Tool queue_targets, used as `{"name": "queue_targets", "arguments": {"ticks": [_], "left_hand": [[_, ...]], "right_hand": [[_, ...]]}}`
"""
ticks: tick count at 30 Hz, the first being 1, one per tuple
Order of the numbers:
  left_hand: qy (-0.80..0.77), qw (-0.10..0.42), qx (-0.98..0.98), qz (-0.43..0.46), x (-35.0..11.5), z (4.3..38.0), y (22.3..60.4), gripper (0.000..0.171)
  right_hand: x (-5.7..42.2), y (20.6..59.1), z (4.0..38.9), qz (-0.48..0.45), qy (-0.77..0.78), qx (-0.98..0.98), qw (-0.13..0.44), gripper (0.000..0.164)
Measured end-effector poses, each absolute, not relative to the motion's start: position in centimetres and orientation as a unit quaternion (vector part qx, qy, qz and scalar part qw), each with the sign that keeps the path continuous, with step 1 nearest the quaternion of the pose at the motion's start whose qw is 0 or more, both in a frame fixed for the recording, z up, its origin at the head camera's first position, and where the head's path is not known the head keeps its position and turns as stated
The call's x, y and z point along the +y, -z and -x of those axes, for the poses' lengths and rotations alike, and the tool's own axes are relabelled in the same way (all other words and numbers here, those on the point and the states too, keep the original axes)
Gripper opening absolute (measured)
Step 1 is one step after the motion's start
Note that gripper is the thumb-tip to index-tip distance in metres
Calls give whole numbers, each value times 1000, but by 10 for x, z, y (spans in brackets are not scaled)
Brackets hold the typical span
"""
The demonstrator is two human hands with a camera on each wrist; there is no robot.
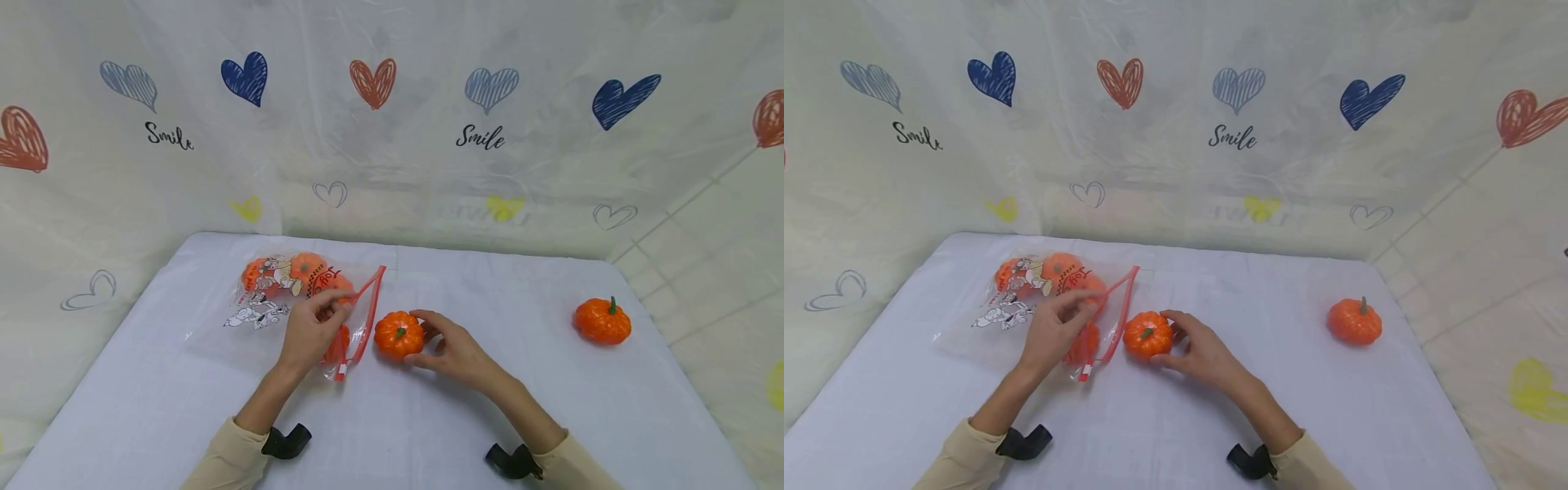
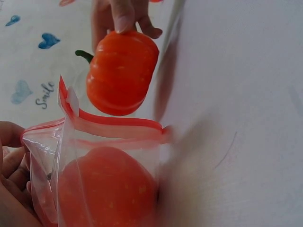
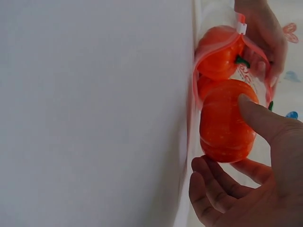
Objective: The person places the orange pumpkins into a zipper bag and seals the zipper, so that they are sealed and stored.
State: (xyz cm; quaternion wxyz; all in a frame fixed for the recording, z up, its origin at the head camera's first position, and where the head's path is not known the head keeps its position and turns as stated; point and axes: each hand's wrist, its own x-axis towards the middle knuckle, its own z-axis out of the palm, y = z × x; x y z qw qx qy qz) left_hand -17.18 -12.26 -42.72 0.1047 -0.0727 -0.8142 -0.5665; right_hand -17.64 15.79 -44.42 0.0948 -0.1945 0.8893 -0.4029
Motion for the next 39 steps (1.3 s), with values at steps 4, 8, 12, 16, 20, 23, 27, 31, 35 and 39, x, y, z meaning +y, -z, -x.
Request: {"name": "queue_targets", "arguments": {"ticks": [4,8,12,16,20,23,27,31,35,39], "left_hand": [[568,98,-814,67,-122,172,428,20],[567,99,-815,66,-123,172,428,20],[564,103,-816,69,-124,172,427,20],[567,105,-814,72,-123,172,429,20],[571,106,-811,71,-122,173,429,19],[572,107,-810,72,-122,173,429,20],[570,106,-811,74,-122,173,428,19],[562,108,-816,73,-123,172,428,19],[561,111,-817,74,-124,171,428,19],[561,113,-817,76,-123,172,429,19]], "right_hand": [[153,445,175,197,408,886,98,75],[147,446,174,206,408,883,105,75],[141,445,174,207,408,882,114,76],[136,445,173,201,417,878,126,77],[131,446,173,210,418,875,123,78],[127,445,172,218,416,875,119,78],[122,443,171,223,417,873,118,76],[118,442,171,235,419,870,112,77],[116,441,171,240,420,869,102,81],[115,440,171,230,422,872,95,75]]}}
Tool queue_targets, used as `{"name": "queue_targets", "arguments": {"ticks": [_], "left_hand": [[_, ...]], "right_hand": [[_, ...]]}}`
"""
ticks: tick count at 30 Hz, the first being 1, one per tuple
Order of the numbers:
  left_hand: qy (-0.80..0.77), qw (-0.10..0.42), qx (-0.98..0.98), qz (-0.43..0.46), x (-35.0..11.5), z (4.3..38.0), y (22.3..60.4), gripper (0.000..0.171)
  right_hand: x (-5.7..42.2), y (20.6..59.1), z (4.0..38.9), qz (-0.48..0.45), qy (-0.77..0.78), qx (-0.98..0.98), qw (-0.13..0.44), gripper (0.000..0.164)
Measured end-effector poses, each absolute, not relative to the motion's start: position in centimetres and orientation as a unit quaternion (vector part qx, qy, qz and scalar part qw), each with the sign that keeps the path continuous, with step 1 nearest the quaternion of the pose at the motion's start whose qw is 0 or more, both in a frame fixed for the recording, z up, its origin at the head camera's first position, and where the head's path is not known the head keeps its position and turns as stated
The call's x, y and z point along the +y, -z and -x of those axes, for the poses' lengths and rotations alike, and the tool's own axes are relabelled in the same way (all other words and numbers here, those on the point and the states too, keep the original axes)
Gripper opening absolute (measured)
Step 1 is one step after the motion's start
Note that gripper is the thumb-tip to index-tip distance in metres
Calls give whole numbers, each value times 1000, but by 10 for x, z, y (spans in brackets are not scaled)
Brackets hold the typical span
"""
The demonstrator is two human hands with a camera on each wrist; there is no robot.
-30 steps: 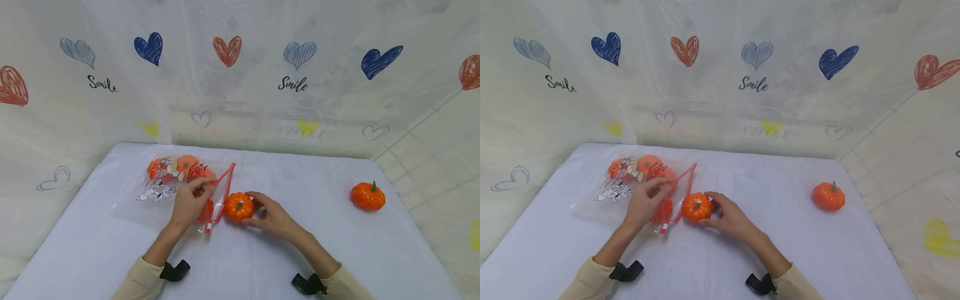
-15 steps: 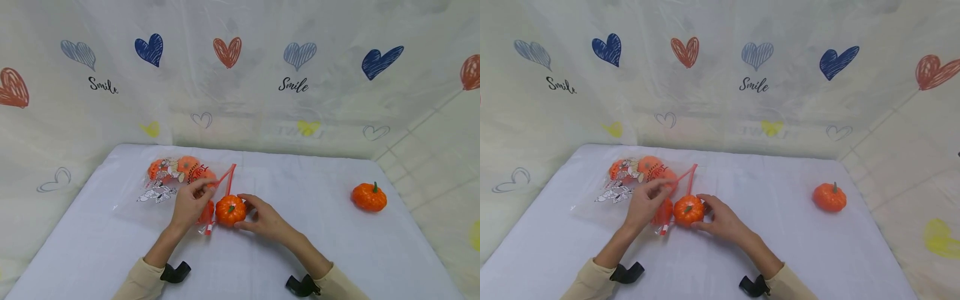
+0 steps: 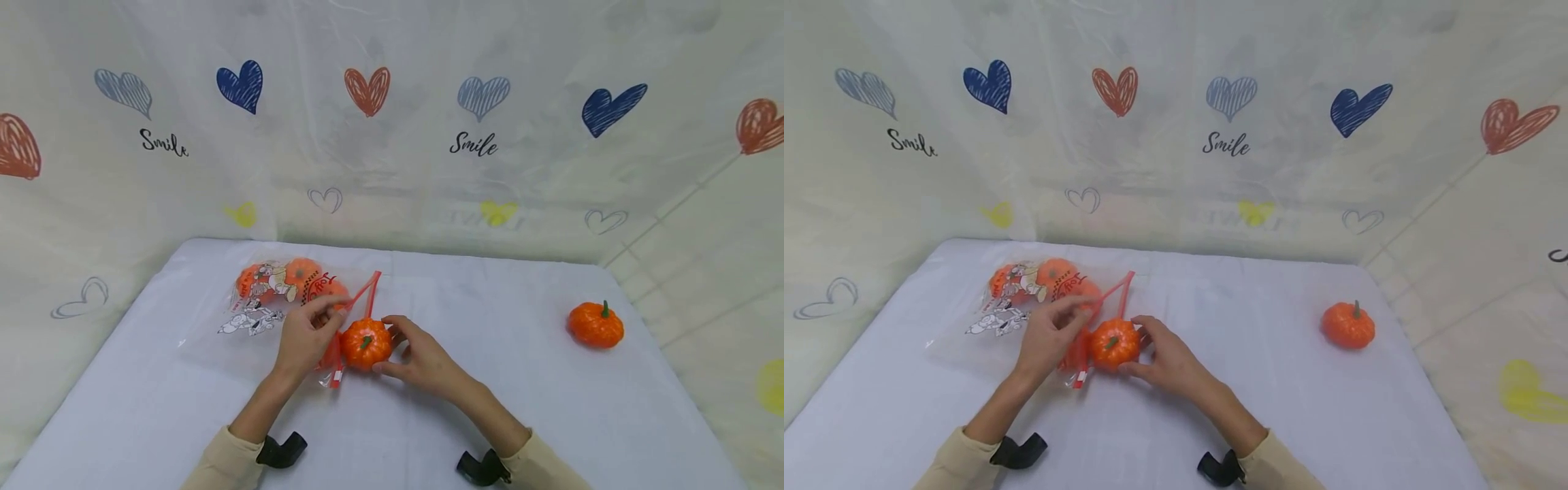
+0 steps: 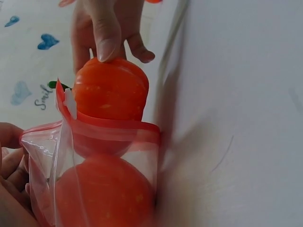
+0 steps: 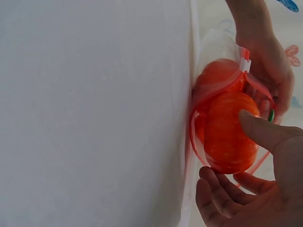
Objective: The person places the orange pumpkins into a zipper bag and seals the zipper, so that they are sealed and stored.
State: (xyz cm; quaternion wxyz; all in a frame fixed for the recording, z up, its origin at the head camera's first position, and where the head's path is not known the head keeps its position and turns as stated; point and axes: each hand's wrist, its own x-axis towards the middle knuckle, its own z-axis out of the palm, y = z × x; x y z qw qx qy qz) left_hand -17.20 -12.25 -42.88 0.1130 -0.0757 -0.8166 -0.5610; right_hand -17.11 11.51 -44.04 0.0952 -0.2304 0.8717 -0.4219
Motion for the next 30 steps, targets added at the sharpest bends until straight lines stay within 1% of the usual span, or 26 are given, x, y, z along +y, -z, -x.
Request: {"name": "queue_targets", "arguments": {"ticks": [3,5,22,30], "left_hand": [[561,115,-816,75,-122,171,429,19],[563,116,-815,74,-122,171,428,19],[546,151,-820,85,-117,168,425,18],[565,138,-809,84,-115,168,428,17]], "right_hand": [[113,441,171,228,425,871,89,69],[112,441,170,228,428,870,89,68],[91,439,171,256,417,866,102,70],[79,441,172,266,394,874,99,66]]}}
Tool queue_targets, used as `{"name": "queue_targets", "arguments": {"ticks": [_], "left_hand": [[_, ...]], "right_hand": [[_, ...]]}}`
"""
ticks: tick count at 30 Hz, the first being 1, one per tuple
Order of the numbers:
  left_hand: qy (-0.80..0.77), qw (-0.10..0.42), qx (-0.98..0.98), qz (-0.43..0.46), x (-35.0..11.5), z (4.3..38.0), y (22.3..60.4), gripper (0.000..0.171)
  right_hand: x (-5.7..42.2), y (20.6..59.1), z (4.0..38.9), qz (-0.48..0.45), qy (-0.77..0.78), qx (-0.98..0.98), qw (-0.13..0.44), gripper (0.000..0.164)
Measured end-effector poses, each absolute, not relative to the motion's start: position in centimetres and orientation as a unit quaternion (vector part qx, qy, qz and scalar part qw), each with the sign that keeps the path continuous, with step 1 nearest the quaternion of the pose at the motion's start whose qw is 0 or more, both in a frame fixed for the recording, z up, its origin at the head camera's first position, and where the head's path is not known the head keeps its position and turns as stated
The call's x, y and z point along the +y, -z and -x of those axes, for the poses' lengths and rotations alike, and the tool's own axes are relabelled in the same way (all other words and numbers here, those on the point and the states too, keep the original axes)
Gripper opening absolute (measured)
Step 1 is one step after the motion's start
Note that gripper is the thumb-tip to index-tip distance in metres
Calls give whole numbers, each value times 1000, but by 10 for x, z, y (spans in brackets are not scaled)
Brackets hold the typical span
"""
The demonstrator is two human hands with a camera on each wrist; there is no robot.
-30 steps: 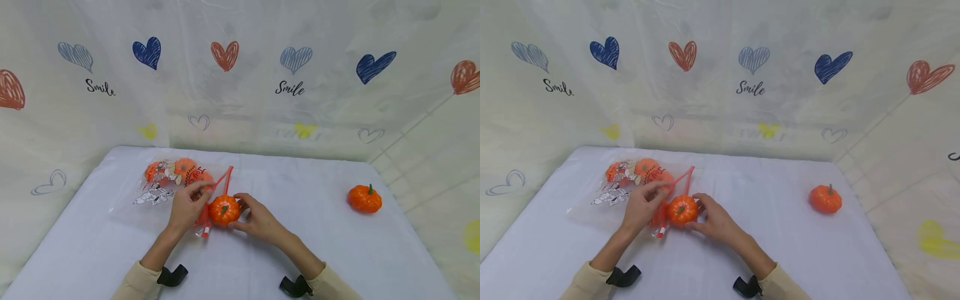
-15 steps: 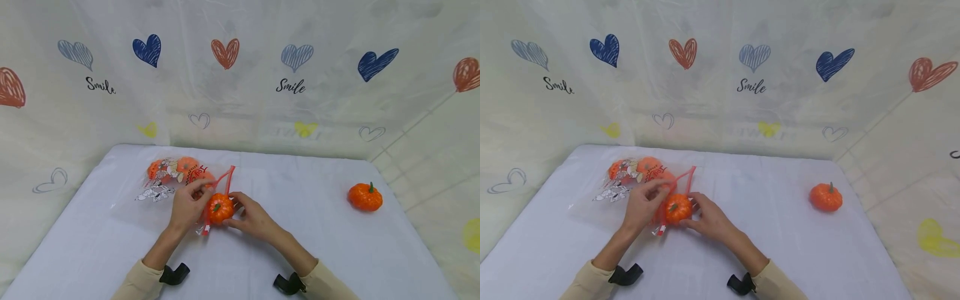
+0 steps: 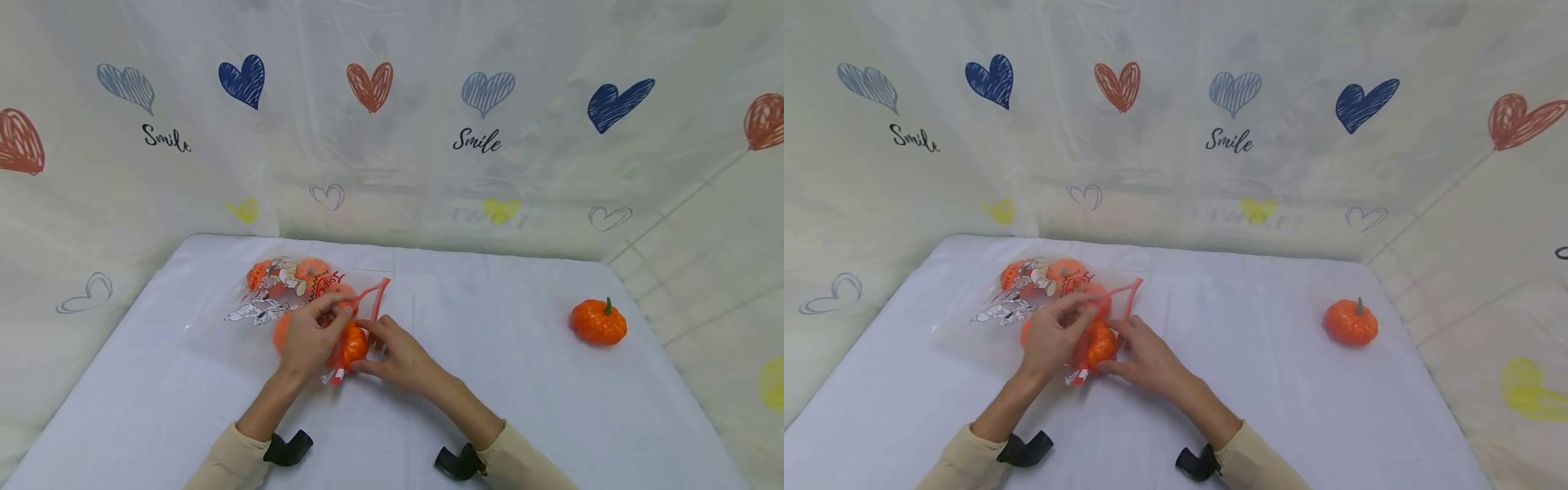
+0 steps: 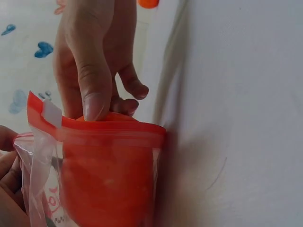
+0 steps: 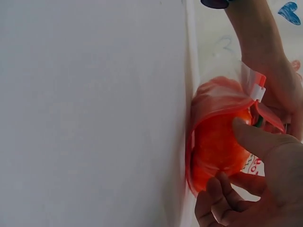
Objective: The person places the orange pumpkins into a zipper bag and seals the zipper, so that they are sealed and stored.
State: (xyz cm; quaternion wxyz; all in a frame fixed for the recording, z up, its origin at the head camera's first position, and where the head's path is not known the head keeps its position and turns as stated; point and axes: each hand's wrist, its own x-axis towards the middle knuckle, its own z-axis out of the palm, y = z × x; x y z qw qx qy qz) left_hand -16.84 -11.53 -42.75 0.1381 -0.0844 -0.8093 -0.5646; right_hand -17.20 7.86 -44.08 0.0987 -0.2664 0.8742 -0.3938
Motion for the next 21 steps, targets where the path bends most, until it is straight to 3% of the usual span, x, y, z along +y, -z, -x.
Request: {"name": "queue_targets", "arguments": {"ticks": [21], "left_hand": [[581,140,-798,80,-115,168,426,18]], "right_hand": [[73,442,170,243,447,855,97,50]]}}
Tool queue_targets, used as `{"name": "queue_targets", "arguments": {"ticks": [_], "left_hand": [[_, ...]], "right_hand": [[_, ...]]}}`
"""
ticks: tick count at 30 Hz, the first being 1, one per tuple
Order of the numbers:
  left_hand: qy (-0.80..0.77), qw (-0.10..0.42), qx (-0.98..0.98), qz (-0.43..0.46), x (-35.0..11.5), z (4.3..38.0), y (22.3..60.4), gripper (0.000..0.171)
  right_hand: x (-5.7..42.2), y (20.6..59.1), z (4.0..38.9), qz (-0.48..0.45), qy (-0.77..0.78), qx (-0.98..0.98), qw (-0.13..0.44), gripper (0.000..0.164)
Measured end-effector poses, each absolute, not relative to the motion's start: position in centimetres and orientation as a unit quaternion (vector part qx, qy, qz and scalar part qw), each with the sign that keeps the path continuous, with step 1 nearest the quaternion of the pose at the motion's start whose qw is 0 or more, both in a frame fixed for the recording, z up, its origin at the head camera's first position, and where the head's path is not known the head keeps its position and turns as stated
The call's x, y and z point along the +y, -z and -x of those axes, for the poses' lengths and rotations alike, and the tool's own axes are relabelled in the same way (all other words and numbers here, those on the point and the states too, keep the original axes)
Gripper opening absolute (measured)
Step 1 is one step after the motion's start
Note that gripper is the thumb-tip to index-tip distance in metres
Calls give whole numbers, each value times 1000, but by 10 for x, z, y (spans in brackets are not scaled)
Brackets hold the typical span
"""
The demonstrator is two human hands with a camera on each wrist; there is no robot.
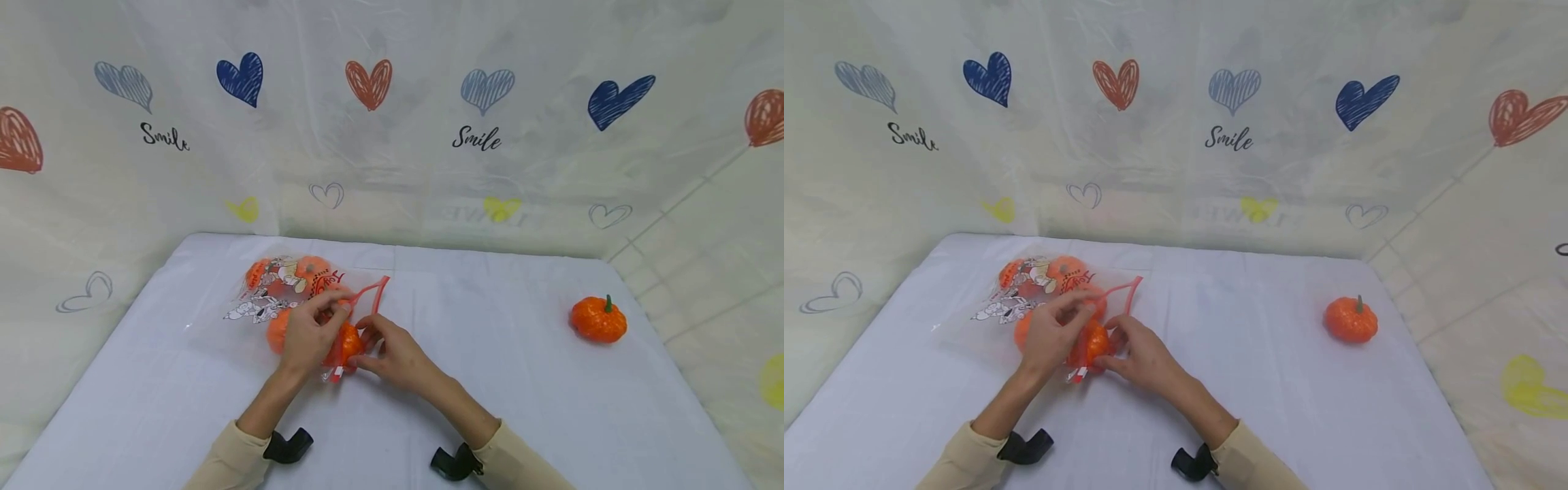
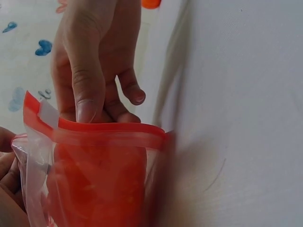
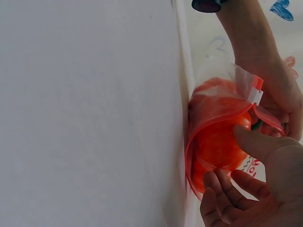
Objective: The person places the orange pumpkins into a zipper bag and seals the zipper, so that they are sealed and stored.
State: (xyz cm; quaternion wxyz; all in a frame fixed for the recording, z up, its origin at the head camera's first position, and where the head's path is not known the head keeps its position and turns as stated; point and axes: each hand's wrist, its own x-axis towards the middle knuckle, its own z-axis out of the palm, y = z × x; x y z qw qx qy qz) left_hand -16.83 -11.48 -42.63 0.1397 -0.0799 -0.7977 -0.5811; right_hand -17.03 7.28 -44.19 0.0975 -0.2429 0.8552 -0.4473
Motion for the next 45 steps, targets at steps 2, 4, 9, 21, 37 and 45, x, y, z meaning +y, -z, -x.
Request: {"name": "queue_targets", "arguments": {"ticks": [2,4,9,21,37,45], "left_hand": [[580,141,-798,80,-115,168,427,17],[580,142,-798,80,-115,169,427,17],[581,141,-797,80,-115,169,428,16],[581,141,-797,80,-115,169,427,16],[582,133,-799,71,-114,167,429,17],[589,142,-793,64,-115,168,430,16]], "right_hand": [[73,443,171,243,450,854,98,48],[72,443,171,238,453,853,100,46],[72,444,171,235,457,851,107,39],[71,444,173,239,459,850,95,36],[69,445,171,240,461,846,121,24],[69,442,170,259,453,845,121,26]]}}
